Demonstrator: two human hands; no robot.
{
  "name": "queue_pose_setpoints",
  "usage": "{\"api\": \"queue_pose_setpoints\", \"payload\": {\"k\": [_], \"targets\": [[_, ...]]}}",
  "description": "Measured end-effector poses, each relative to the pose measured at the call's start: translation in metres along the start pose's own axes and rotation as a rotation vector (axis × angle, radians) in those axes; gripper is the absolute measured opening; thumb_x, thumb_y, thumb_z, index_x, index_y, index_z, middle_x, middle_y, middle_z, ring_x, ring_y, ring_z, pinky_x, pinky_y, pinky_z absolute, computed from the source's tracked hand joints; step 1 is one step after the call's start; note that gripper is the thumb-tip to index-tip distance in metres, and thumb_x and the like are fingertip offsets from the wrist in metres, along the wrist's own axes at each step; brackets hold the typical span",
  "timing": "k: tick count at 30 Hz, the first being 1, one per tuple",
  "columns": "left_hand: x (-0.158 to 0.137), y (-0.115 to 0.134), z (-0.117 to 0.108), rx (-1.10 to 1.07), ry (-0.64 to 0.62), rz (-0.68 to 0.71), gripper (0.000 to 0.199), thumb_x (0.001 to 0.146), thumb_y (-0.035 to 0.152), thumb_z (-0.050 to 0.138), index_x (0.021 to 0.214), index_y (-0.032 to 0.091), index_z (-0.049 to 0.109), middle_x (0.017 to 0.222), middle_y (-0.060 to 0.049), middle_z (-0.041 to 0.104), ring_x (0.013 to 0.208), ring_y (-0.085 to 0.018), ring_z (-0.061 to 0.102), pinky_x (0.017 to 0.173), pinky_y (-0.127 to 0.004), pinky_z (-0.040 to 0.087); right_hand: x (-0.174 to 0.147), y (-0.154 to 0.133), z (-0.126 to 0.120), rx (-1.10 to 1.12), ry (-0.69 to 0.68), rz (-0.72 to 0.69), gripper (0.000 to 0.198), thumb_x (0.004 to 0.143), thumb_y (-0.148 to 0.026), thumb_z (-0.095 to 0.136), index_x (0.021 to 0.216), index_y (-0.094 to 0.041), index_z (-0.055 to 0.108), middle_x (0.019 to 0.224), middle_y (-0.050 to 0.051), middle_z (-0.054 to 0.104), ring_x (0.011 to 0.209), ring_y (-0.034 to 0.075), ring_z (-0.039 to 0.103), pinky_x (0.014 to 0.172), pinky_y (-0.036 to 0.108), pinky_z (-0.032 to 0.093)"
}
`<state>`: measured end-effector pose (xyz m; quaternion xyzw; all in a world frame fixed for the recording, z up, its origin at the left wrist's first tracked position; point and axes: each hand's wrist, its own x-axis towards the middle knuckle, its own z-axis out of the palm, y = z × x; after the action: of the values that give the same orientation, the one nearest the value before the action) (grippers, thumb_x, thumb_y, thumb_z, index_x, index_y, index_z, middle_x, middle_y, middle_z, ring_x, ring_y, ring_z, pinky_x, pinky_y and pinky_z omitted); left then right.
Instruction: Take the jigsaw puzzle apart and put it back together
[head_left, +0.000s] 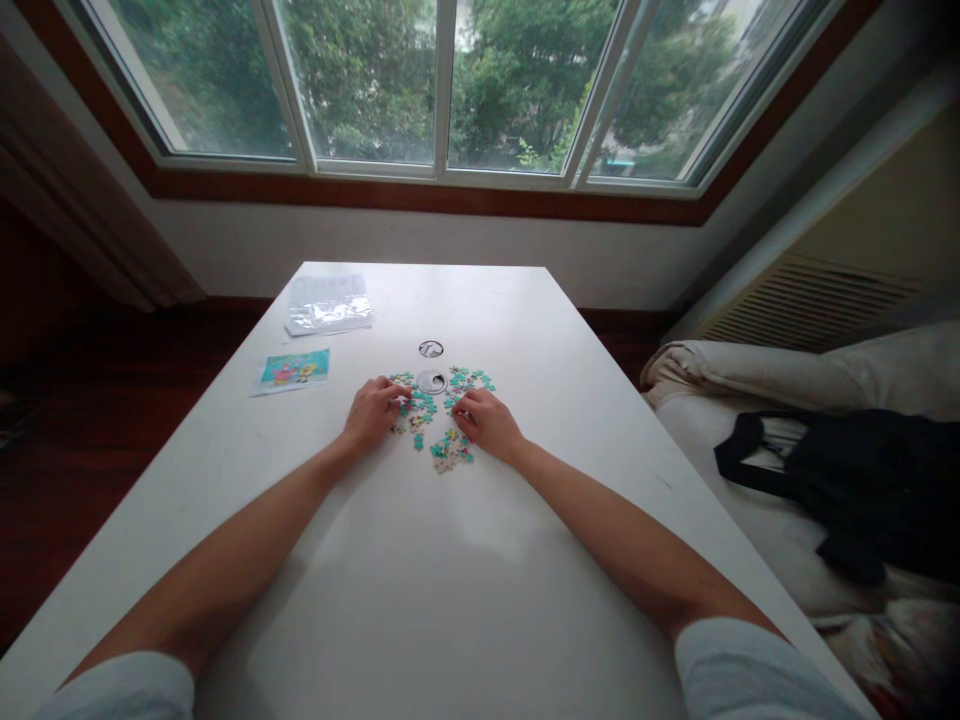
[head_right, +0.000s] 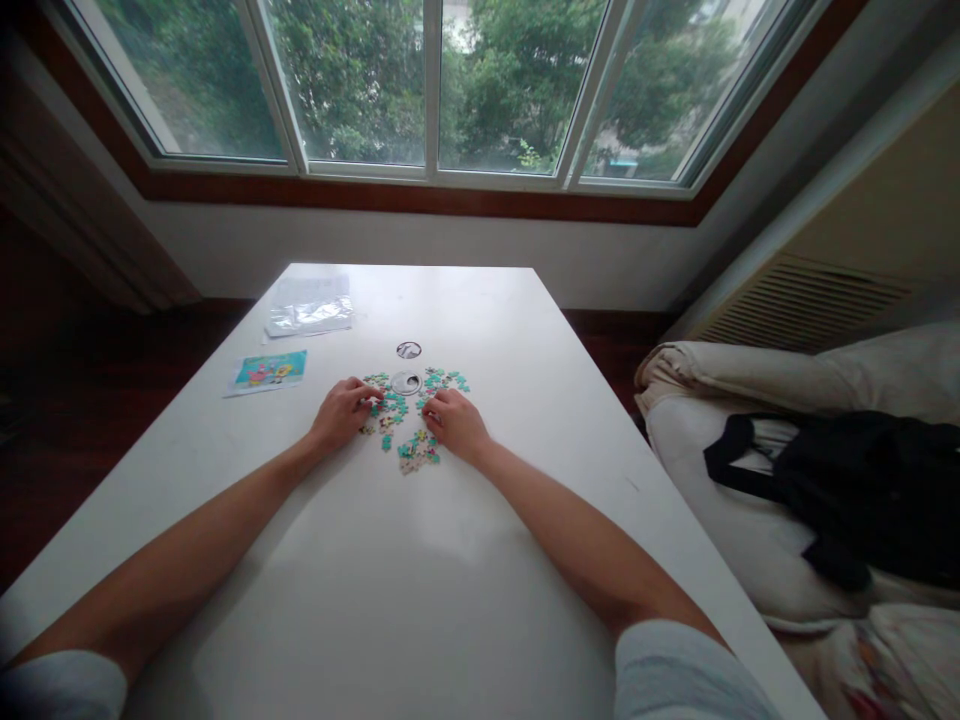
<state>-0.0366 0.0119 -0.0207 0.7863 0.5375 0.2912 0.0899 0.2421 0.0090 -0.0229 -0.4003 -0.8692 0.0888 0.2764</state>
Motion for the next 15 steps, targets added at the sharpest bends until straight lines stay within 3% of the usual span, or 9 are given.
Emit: {"api": "queue_pose_setpoints", "payload": {"k": [9, 15], "targets": [[-0.0014, 0.0029, -0.0043, 0.131, 0.034, -0.049, 0.011, 0.091, 0.028, 0.065, 0.095, 0.025, 0.074, 0.096, -0.006, 0.065, 0.096, -0.025, 0.057, 0.088, -0.039, 0.044, 0.0005, 0.0017, 0.0009, 0.065, -0.002, 0.001, 0.005, 0.091, -0.018, 0.069, 0.094, -0.023, 0.071, 0.094, 0.005, 0.063, 0.093, 0.021, 0.055, 0.087, 0.034, 0.044], [-0.0017, 0.0054, -0.0082, 0.216, 0.051, -0.092, 0.013, 0.092, 0.035, 0.065, 0.092, 0.023, 0.071, 0.098, -0.008, 0.064, 0.096, -0.027, 0.056, 0.084, -0.040, 0.042, 0.0008, 0.0015, 0.0003, 0.087, -0.003, -0.002, 0.006, 0.091, -0.018, 0.069, 0.094, -0.023, 0.071, 0.094, 0.005, 0.063, 0.093, 0.021, 0.055, 0.087, 0.035, 0.044]]}}
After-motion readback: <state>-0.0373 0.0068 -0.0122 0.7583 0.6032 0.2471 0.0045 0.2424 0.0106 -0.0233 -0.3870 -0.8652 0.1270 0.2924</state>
